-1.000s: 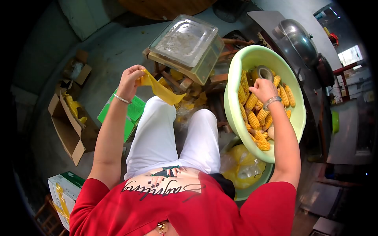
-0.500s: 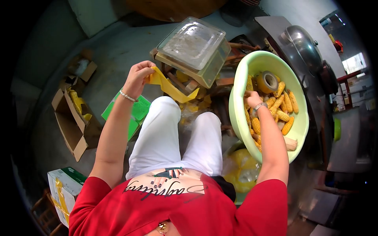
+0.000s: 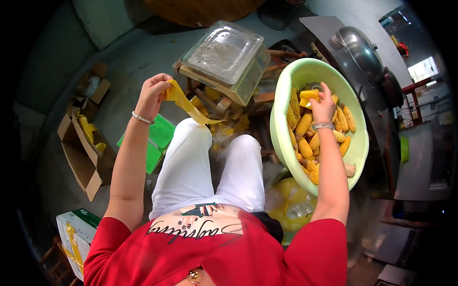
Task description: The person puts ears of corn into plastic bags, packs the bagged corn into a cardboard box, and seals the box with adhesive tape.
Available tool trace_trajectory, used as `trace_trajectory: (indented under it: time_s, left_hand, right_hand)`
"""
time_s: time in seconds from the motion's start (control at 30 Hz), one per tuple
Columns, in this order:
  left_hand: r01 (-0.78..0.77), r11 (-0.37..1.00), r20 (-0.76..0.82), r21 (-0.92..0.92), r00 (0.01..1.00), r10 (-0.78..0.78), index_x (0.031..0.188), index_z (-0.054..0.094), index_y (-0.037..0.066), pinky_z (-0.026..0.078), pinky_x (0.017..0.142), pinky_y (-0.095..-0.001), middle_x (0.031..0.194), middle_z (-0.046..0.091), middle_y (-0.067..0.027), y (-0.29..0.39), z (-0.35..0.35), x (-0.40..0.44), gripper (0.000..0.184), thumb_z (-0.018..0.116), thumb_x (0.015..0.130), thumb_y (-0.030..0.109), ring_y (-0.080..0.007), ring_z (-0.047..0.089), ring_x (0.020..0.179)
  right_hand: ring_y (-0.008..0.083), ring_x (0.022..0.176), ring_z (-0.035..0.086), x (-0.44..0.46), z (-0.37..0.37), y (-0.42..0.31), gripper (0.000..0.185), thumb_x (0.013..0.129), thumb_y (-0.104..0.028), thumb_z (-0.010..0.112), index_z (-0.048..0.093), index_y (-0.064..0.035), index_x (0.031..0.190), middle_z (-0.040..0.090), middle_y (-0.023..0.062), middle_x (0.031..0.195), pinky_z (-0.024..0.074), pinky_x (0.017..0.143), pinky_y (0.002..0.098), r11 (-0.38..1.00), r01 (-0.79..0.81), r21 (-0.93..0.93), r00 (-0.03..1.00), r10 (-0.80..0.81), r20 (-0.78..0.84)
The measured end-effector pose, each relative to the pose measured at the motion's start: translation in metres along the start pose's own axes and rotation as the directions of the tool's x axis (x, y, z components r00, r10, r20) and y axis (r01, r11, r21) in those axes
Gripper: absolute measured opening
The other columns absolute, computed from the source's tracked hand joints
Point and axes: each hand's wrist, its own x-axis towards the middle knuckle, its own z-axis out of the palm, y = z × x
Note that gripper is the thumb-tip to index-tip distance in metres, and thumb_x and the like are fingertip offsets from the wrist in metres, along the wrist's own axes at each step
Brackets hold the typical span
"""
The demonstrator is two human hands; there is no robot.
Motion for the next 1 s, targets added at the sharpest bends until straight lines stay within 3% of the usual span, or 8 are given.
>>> trace_trajectory:
  time_s: [0.1,0.17,0.27,0.4,0.63,0.77,0.8,1.0]
  left_hand:
    - [0.001,1.000,0.023,0.002,1.000,-0.002,0.081,0.058,0.003,0.039,0.053,-0.0174,0.071,0.056,0.0003,0.002,0.004,0.000,0.008,0.056,0.078,0.011,-0.0051,0.050,0.060]
    - [0.005,1.000,0.043,-0.013,0.999,-0.004,0.081,0.058,0.003,0.039,0.053,-0.0175,0.071,0.056,0.0001,-0.002,0.005,0.003,0.009,0.056,0.078,0.011,-0.0052,0.050,0.060]
    - [0.008,1.000,0.041,-0.012,0.999,-0.007,0.081,0.058,0.003,0.039,0.053,-0.0176,0.071,0.056,-0.0003,0.000,0.007,0.000,0.009,0.055,0.078,0.011,-0.0056,0.051,0.060]
    - [0.017,1.000,0.024,-0.020,1.000,-0.016,0.080,0.058,0.002,0.040,0.055,-0.0186,0.072,0.056,-0.0005,0.000,0.003,-0.001,0.009,0.055,0.078,0.010,-0.0066,0.051,0.062]
    - [0.005,1.000,0.051,-0.015,0.999,-0.005,0.080,0.057,0.002,0.041,0.056,-0.0191,0.072,0.056,-0.0010,0.004,0.005,-0.001,0.009,0.055,0.078,0.010,-0.0070,0.052,0.062]
    - [-0.014,1.000,0.050,0.014,0.999,0.013,0.080,0.057,0.001,0.040,0.053,-0.0190,0.070,0.057,-0.0012,0.006,0.014,0.001,0.009,0.054,0.078,0.010,-0.0067,0.051,0.059]
    - [-0.007,0.996,0.072,0.086,0.997,0.001,0.079,0.057,0.001,0.040,0.053,-0.0191,0.070,0.057,-0.0013,0.009,0.020,0.001,0.009,0.054,0.078,0.010,-0.0069,0.051,0.059]
    - [-0.037,0.959,0.106,0.281,0.994,0.007,0.076,0.058,-0.002,0.040,0.054,-0.0196,0.067,0.056,-0.0022,0.029,0.051,-0.005,0.010,0.056,0.075,0.007,-0.0069,0.049,0.058]
  right_hand:
    - [0.0240,0.080,0.061,-0.022,0.017,-0.043,0.052,0.072,-0.003,0.066,0.050,-0.0067,0.121,0.062,0.0110,0.089,0.0498,0.071,0.0331,0.848,0.382,-0.366,0.913,-0.408,0.007]
    - [0.0290,0.082,0.059,-0.038,0.034,-0.054,0.050,0.073,-0.015,0.067,0.050,-0.0090,0.121,0.060,0.0118,0.086,0.0484,0.073,0.0380,0.683,0.611,-0.400,0.791,-0.550,0.269]
    - [0.0293,0.078,0.058,-0.059,0.036,-0.088,0.052,0.075,-0.022,0.065,0.049,-0.0083,0.122,0.058,0.0120,0.083,0.0479,0.070,0.0389,0.592,0.701,-0.397,0.713,-0.591,0.377]
    - [0.0288,0.074,0.057,-0.072,0.021,-0.093,0.054,0.075,-0.014,0.060,0.045,-0.0064,0.126,0.057,0.0126,0.081,0.0470,0.067,0.0391,0.516,0.647,-0.561,0.756,-0.336,0.562]
    - [0.0276,0.065,0.058,-0.106,0.004,-0.116,0.052,0.071,-0.005,0.054,0.050,-0.0081,0.123,0.054,0.0098,0.070,0.0477,0.058,0.0368,0.422,0.668,-0.613,0.740,-0.291,0.606]
    - [0.0261,0.065,0.060,-0.115,0.004,-0.159,0.045,0.075,-0.011,0.061,0.053,-0.0090,0.119,0.058,0.0082,0.072,0.0482,0.057,0.0356,0.655,0.684,-0.321,0.699,-0.464,0.544]
    - [0.0288,0.080,0.060,-0.115,0.008,-0.169,0.049,0.074,-0.017,0.066,0.051,-0.0056,0.120,0.061,0.0120,0.087,0.0491,0.069,0.0357,0.737,0.617,-0.276,0.713,-0.376,0.591]
    - [0.0350,0.110,0.049,-0.106,0.083,-0.196,0.077,0.065,-0.027,0.074,0.040,0.0018,0.127,0.050,0.0204,0.120,0.0401,0.092,0.0397,0.812,0.562,0.158,0.688,-0.565,0.454]
